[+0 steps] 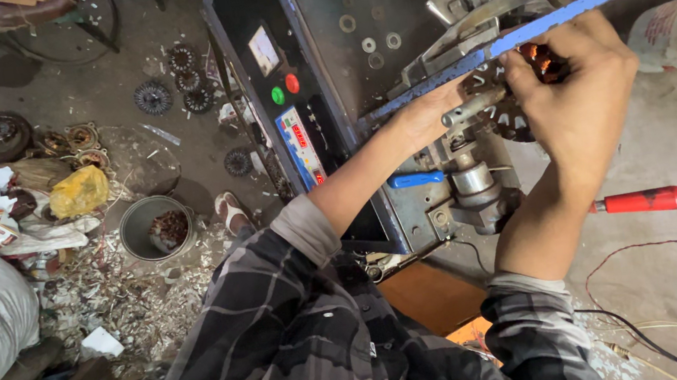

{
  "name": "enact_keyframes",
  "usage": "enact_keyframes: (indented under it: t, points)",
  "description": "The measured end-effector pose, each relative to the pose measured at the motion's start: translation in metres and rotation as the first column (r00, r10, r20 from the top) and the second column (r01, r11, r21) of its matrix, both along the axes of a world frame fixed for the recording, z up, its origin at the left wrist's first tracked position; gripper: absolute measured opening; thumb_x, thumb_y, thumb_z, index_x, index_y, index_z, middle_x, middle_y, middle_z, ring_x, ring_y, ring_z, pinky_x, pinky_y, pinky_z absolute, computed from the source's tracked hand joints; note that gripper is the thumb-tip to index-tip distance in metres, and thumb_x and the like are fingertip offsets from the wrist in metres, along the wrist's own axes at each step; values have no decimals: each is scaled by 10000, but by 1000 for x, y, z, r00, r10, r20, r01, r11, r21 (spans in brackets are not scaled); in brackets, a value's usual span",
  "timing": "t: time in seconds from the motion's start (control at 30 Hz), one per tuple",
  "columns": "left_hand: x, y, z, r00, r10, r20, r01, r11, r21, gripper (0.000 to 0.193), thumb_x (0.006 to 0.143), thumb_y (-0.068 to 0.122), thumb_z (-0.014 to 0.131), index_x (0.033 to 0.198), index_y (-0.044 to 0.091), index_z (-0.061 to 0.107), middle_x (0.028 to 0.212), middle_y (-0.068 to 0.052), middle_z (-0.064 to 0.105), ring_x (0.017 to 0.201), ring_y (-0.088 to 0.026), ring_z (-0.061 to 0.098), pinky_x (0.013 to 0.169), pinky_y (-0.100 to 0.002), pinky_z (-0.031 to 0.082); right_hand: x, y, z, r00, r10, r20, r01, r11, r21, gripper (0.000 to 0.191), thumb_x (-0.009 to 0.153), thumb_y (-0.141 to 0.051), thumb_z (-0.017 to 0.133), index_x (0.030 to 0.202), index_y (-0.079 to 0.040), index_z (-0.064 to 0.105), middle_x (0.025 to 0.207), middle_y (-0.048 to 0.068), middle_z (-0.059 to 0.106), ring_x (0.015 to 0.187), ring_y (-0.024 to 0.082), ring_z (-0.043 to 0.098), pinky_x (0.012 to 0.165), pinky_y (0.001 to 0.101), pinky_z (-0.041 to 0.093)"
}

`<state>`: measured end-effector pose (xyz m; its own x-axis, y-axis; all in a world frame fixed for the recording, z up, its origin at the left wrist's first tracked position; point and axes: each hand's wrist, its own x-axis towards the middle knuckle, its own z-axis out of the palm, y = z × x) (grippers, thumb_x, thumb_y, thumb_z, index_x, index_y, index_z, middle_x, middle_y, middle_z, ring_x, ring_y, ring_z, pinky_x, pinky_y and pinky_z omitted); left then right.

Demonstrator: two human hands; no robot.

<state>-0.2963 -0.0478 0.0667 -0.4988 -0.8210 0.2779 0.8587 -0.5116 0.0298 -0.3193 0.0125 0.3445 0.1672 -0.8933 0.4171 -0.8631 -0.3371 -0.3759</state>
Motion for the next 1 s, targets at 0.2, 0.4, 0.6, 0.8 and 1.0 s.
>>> enact_keyframes:
  t: [0.2, 0.4, 0.6, 0.8, 1.0]
  points:
    - [-5, -1, -2, 995, -11, 100, 11, 1000, -1, 502, 978, 185, 773, 1423, 77, 567, 1368, -90, 627, 1260, -238, 625, 1131, -483, 528, 2, 0, 1, 999, 40, -6, -40, 999, -23, 251, 839, 80, 809, 1077, 36, 743, 1025, 141, 676, 866, 250, 671, 768, 336, 514]
    - [-5, -10, 6, 970, -116, 212, 101, 991, 83, 384, 962, 166, 786, 1307, 64, 652, 1228, -73, 686, 1098, -228, 671, 977, -384, 569, 5, 0, 1, 1000, 7, 1, -7, 1000, -5, 273, 856, 61, 821, 1115, 19, 749, 1019, 142, 676, 847, 254, 667, 753, 344, 511]
    - [8, -6, 24, 974, -86, 211, 81, 996, 29, 381, 949, 205, 799, 1274, 55, 668, 1182, -49, 694, 1072, -177, 678, 957, -327, 589, 8, 1, 0, 999, 47, -22, -47, 999, -22, 283, 837, 94, 794, 1108, 29, 745, 1027, 148, 673, 881, 260, 672, 783, 348, 524]
    - [7, -3, 20, 959, -80, 272, 89, 996, -19, 394, 962, 194, 794, 1303, 47, 665, 1220, -56, 686, 1114, -167, 672, 977, -314, 592, 9, 2, 1, 1000, 8, -14, -8, 1000, 3, 268, 865, 57, 816, 1121, 14, 749, 1010, 146, 673, 843, 259, 674, 752, 347, 515]
    - [1, -6, 25, 984, -48, 171, 41, 998, 48, 374, 935, 188, 798, 1266, 100, 650, 1207, -28, 678, 1087, -165, 669, 935, -376, 610, 8, 4, 2, 998, 46, -30, -47, 998, -31, 247, 838, 86, 796, 1075, 40, 741, 1006, 148, 672, 851, 257, 678, 759, 340, 517]
